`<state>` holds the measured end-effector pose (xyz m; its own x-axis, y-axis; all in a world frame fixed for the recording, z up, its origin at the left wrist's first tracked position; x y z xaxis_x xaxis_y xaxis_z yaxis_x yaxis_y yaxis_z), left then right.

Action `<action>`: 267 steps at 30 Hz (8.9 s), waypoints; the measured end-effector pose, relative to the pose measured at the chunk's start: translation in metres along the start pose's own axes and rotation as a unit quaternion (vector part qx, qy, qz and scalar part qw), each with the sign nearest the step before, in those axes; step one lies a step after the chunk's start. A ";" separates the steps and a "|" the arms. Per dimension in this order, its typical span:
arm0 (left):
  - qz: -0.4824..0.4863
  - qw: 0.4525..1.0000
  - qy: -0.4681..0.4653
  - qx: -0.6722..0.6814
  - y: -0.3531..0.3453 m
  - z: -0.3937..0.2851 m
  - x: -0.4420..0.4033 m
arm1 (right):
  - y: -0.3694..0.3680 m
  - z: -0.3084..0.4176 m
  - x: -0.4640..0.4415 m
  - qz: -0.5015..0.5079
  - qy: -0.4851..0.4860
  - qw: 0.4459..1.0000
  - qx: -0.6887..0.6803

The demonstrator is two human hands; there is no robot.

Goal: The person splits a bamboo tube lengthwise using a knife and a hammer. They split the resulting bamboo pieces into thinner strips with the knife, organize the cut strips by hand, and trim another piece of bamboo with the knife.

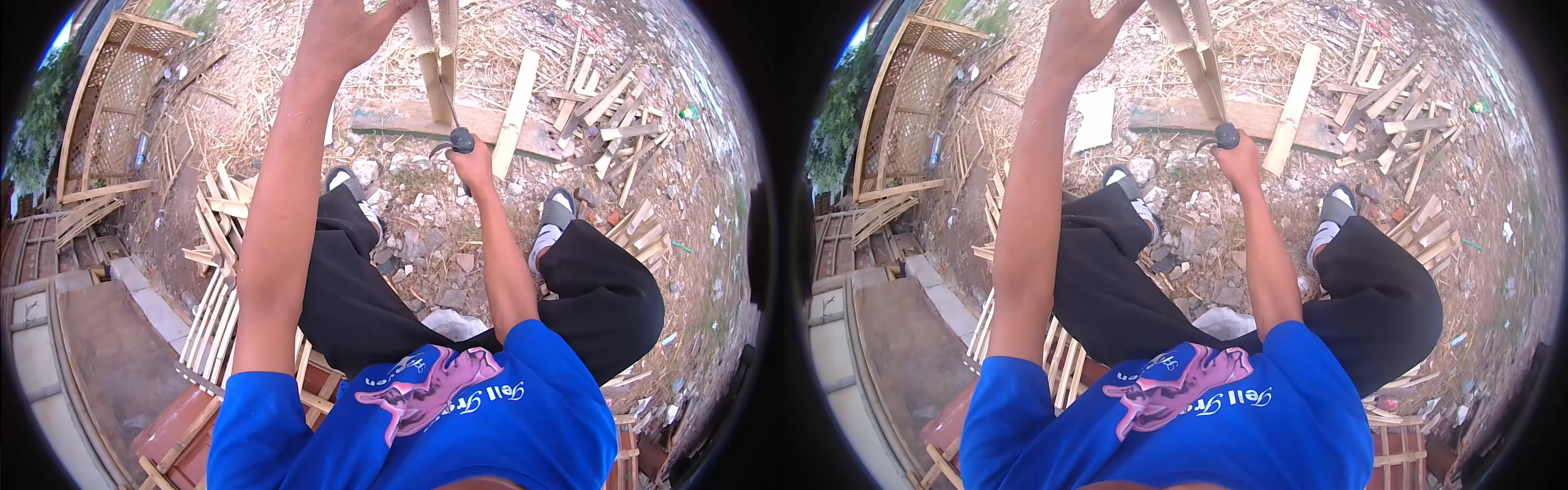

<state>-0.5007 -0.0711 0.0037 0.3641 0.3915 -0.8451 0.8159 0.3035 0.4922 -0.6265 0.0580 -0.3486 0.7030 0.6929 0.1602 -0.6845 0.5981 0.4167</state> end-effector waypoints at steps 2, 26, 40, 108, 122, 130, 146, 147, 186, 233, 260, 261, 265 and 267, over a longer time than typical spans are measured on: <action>-0.012 0.998 0.048 0.047 0.005 0.011 -0.006 | 0.008 0.006 0.009 -0.009 0.004 0.999 -0.034; 0.201 0.979 0.019 -0.016 -0.026 0.001 0.024 | 0.003 -0.020 0.004 0.066 0.038 0.995 0.069; 0.118 0.988 0.078 -0.067 -0.021 0.018 0.038 | -0.010 -0.031 -0.001 0.041 0.062 0.993 0.093; 0.119 0.987 0.073 -0.077 0.000 -0.020 -0.009 | -0.026 -0.037 -0.036 0.049 0.008 0.993 0.103; 0.029 0.984 0.176 0.029 0.024 0.038 -0.009 | -0.010 -0.059 -0.017 0.075 -0.087 0.993 -0.011; 0.049 0.997 0.050 -0.011 -0.002 0.003 0.006 | -0.024 -0.075 -0.056 0.124 -0.134 0.982 0.041; 0.026 0.998 0.021 -0.046 -0.041 -0.030 0.012 | -0.002 -0.081 -0.027 0.086 0.059 0.990 0.094; 0.047 0.998 0.011 -0.048 -0.046 -0.030 0.013 | -0.001 -0.082 -0.027 0.077 0.066 0.990 0.096; -0.011 0.990 -0.016 -0.139 -0.031 0.036 0.005 | -0.021 -0.014 0.009 0.033 0.052 0.998 -0.032; -0.041 0.968 0.237 -0.072 0.121 0.074 0.026 | 0.061 0.082 0.041 -0.049 0.423 0.890 0.161; -0.050 0.838 0.427 0.336 0.029 0.036 0.024 | 0.262 0.128 -0.061 0.083 0.234 0.865 0.436; -0.057 0.825 0.444 0.346 0.027 0.033 0.024 | 0.277 0.136 -0.064 0.074 0.229 0.856 0.458; -0.135 0.766 0.493 0.390 0.024 0.058 0.029 | 0.349 0.128 -0.037 -0.019 0.238 0.875 0.421; -0.154 0.756 0.497 0.397 0.025 0.091 0.034 | 0.394 0.071 -0.013 -0.070 0.189 0.887 0.416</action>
<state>-0.4274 -0.1295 -0.0317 -0.0934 0.9877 -0.1253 0.9497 0.0506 -0.3090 -0.8914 0.2559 -0.1232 0.5475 0.8146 -0.1915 -0.1064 0.2947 0.9496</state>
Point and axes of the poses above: each hand's wrist, its own x-axis away from the middle knuckle, its own y-axis out of the back of the hand, z = x × y, the point moved 9 cm from there along -x, towards the middle knuckle, and after that the axes turned 12 degrees about -z, right-handed, at the moved point
